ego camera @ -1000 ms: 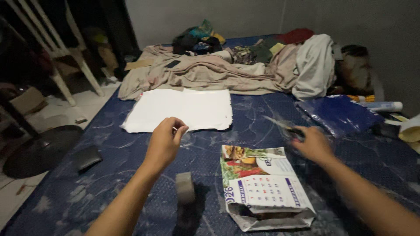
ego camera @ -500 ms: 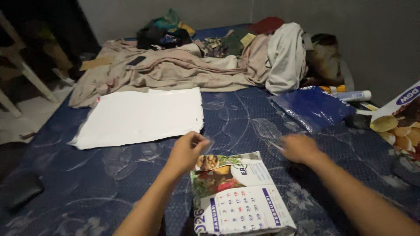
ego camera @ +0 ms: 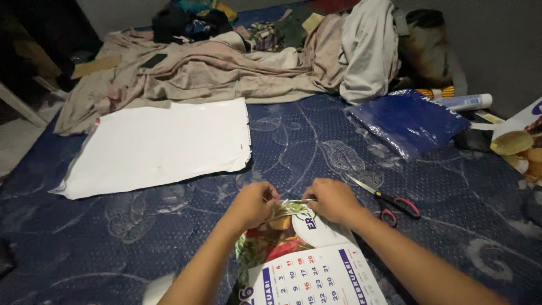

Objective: The person folds a printed calendar sheet, cuts and applies clear tape to seal the edges, and places the wrapped item on the bed. They then handle a white padded envelope and another calendar sheet, applying tape to the envelope's edge.

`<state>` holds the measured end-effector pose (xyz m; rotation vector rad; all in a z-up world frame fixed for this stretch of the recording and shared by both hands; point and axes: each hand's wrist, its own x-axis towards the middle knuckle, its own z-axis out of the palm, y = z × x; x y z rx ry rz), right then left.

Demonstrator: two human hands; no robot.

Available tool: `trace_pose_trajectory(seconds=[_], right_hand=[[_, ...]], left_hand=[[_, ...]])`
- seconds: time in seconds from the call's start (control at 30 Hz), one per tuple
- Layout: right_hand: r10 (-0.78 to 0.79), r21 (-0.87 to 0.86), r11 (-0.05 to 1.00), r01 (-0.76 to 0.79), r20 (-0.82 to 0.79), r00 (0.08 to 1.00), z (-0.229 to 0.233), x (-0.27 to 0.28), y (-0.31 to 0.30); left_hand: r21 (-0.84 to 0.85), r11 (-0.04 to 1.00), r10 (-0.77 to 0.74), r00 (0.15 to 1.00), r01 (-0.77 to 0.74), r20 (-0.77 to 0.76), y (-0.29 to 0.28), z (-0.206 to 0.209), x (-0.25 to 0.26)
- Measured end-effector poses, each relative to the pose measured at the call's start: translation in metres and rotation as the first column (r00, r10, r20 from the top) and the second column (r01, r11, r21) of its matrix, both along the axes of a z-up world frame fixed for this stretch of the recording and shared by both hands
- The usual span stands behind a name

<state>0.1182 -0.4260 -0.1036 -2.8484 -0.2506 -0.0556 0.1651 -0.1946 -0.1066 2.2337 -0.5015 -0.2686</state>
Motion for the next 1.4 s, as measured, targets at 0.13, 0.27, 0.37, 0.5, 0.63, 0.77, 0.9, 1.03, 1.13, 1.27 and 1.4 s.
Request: trace_pose_trajectory(seconds=[0.13, 0.27, 0.37, 0.5, 0.63, 0.77, 0.9, 1.03, 1.13, 1.27, 1.4], right_hand=[[0.019, 0.020, 1.000, -0.020, 0.065, 0.998, -0.011, -0.012, -0.001], [0.040, 0.032, 0.999, -0.041, 0.022, 0.999, -0.014, -0.022, 0.000], [0.029, 0.049, 0.998, -0.030, 0.028, 0.999, -0.012, -0.025, 0.002], [0.018, 0.007, 1.000, -0.018, -0.008, 1.000, -0.010, -0.026, 0.002], [0.032, 0.014, 0.999, -0.032, -0.015, 0.999, -0.006, -0.025, 0.003], [0.048, 0.032, 0.998, -0.048, -0.010, 0.999, -0.004, -0.026, 0.003], [0.048, 0.027, 0.999, -0.047, -0.021, 0.999, -0.005, -0.027, 0.004], [0.044, 0.020, 0.999, -0.043, -0.037, 0.998, -0.004, -0.025, 0.003], [0.050, 0.027, 0.998, -0.048, -0.039, 0.998, -0.004, -0.025, 0.004], [0.019, 0.014, 1.000, -0.018, -0.055, 0.998, -0.003, -0.025, 0.004], [0.037, 0.029, 0.999, -0.037, -0.030, 0.999, -0.006, -0.026, 0.004]], left_hand=[[0.099, 0.994, -0.057, 0.994, 0.048, 0.093, -0.011, -0.015, -0.001], [0.112, 0.989, -0.112, 0.986, 0.098, 0.125, -0.015, -0.026, 0.001], [0.105, 0.983, -0.152, 0.988, 0.148, 0.032, -0.018, -0.033, 0.007], [0.093, 0.976, -0.184, 0.977, 0.195, -0.112, -0.025, -0.048, 0.015], [0.146, 0.958, -0.241, 0.970, 0.245, -0.045, -0.026, -0.059, 0.020], [0.199, 0.948, -0.253, 0.967, 0.248, -0.003, -0.030, -0.066, 0.025], [0.256, 0.937, -0.256, 0.966, 0.236, 0.047, -0.033, -0.067, 0.026], [0.289, 0.940, -0.219, 0.969, 0.179, 0.112, -0.035, -0.065, 0.022], [0.280, 0.958, -0.128, 0.960, 0.056, 0.248, -0.036, -0.063, 0.015], [0.333, 0.941, -0.205, 0.891, 0.066, 0.404, -0.038, -0.059, -0.003], [0.399, 0.917, -0.211, 0.883, 0.029, 0.420, -0.038, -0.060, -0.039]])
